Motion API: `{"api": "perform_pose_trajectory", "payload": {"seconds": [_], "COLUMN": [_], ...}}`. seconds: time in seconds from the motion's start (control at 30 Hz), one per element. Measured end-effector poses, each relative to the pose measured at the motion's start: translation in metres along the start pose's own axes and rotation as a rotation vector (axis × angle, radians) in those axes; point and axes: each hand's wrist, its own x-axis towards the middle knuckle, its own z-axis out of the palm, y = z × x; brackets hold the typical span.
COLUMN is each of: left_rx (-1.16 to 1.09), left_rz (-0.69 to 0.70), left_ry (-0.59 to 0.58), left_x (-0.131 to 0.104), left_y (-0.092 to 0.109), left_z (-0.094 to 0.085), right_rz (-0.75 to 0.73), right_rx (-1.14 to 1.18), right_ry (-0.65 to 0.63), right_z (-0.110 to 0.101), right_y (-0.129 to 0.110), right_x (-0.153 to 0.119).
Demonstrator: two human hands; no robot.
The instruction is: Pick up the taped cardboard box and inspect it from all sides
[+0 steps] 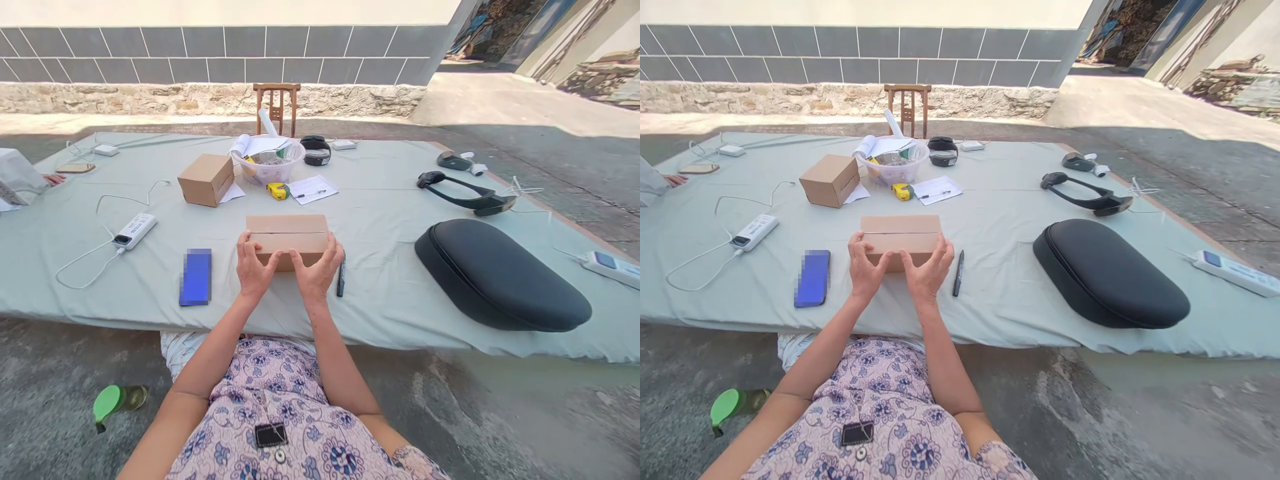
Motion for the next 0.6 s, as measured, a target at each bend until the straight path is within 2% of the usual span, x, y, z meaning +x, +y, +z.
{"api": "perform_pose_trajectory", "payload": {"seconds": [0.27,0.6], "left_rx": [-0.007,-0.098], "left_rz": [0.063,0.142], "left_ry": [-0.032,0.004], "left_x": [-0.002,-0.003], "left_y": [-0.008,-0.026], "left_z": [0.001,0.000], "right_rz": [0.002,0.197], "right_rx": [0.153,0.435], "right_ry": [0.029,0.027], "right_z": [-0.006,-0.007], "right_y": [0.014,0.028], "right_x": [0.008,0.010]}}
